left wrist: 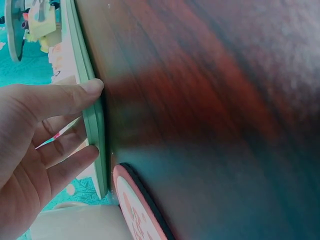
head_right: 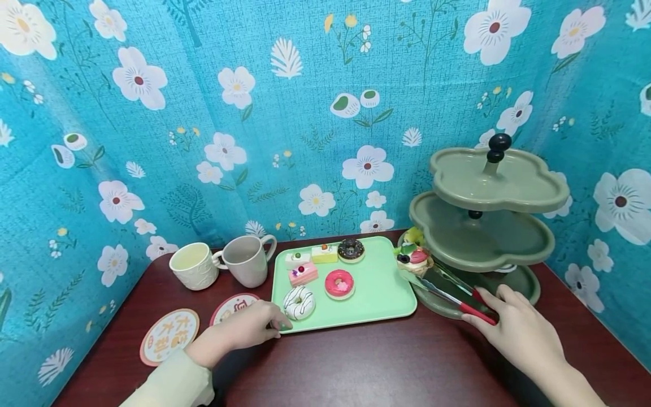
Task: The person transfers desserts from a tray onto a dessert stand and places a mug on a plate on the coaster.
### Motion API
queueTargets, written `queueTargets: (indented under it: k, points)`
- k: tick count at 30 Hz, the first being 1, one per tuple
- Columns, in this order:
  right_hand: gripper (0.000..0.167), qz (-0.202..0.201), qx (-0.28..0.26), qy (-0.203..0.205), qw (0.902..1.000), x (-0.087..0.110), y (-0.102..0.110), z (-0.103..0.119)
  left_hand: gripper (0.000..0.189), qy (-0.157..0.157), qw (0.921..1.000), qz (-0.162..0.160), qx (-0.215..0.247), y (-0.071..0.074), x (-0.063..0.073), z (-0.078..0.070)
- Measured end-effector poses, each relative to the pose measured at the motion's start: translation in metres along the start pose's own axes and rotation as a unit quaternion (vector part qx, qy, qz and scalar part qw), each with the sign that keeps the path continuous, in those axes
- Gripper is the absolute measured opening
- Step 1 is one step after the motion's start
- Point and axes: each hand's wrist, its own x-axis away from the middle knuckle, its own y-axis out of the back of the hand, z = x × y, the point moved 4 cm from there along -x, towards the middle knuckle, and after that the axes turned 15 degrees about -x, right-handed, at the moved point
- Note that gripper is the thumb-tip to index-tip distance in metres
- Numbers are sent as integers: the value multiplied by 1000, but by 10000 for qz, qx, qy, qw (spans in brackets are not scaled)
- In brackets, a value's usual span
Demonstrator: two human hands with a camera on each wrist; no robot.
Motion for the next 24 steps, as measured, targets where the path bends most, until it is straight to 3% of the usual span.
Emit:
queueTargets:
  k: [15,24]
  points:
    - [72,-116,102,-225,9996,13,3,-25,23,92,9999,111,46,0,-2,1]
    - [76,158,90,-644,9978,14,7,-33,23,129,9997,175,109,2,-2,1]
